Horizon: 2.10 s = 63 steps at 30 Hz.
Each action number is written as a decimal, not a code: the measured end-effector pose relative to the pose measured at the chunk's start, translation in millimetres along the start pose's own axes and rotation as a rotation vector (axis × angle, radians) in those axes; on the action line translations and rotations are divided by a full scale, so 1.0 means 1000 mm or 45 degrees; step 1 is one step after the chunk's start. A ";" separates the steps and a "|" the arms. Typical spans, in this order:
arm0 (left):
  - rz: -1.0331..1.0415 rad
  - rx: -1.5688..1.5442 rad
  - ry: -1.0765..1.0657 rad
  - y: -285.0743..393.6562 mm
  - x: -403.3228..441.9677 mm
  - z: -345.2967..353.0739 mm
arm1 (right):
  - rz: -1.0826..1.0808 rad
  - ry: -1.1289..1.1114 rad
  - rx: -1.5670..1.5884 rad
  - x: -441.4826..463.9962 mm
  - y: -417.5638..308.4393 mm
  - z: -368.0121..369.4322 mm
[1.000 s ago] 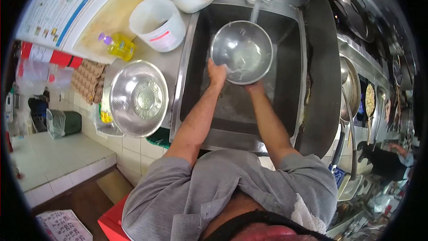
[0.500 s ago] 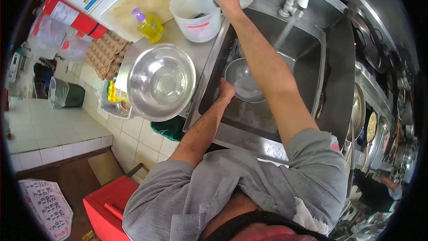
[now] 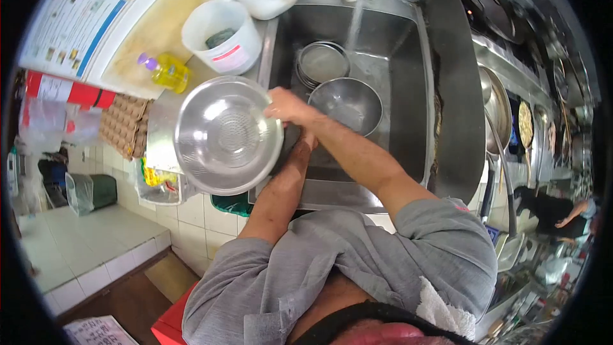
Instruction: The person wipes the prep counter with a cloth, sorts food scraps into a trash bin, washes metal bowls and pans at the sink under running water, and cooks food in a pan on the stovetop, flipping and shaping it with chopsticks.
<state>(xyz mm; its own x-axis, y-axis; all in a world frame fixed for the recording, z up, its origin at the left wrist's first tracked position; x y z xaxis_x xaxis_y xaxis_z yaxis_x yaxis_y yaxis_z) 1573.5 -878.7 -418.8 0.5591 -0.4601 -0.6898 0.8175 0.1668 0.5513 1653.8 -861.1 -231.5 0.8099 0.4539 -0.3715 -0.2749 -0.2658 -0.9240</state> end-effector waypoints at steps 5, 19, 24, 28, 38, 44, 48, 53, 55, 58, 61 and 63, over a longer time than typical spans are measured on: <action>-0.019 -0.093 -0.068 0.000 0.033 0.025 | 0.277 0.345 -0.438 -0.104 0.001 -0.136; 1.030 2.058 0.254 0.212 0.080 0.223 | 0.592 1.700 -0.733 -0.334 0.034 -0.205; 1.073 2.494 0.243 0.233 0.029 0.271 | 0.765 1.532 -0.572 -0.308 0.084 -0.205; 1.310 2.705 -0.064 0.244 0.017 0.266 | 0.778 1.377 -0.621 -0.271 0.118 -0.211; 1.417 2.143 -0.343 0.259 0.006 0.244 | 0.346 1.039 0.466 -0.183 0.228 -0.212; 1.733 1.890 -0.249 0.250 -0.025 0.278 | -0.234 1.213 1.743 -0.148 0.322 -0.141; 1.871 2.039 -0.245 0.259 -0.044 0.273 | -0.217 1.513 1.905 -0.151 0.352 -0.132; 1.388 2.316 0.248 0.293 -0.032 0.209 | 0.289 1.621 0.052 -0.237 0.222 -0.242; 1.119 2.299 0.335 0.285 -0.023 0.175 | 0.401 1.571 -0.434 -0.248 0.151 -0.263; 0.703 2.176 0.424 0.252 0.037 0.084 | 0.453 1.471 -0.776 -0.250 0.081 -0.282; 0.468 1.838 0.411 0.183 0.071 0.018 | 0.426 1.328 -0.894 -0.232 0.033 -0.292; 0.496 1.439 0.173 0.123 0.113 -0.018 | 0.425 1.269 -0.877 -0.219 0.009 -0.298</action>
<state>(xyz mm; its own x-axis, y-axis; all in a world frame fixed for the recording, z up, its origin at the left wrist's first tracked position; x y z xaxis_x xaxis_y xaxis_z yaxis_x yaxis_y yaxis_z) 1740.4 -894.3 -437.6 0.8072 -0.4417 -0.3915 0.0448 -0.6156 0.7868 1628.1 -1216.5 -131.5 0.8746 -0.4797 -0.0702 -0.4574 -0.7684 -0.4477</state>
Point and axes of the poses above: each hand's wrist, its own x-axis towards the middle knuckle, its own z-axis out of the palm, y = z × x, the point moved 10 cm from there along x, towards the middle knuckle, and after that the axes turned 15 degrees about -y, right-handed, at the moved point
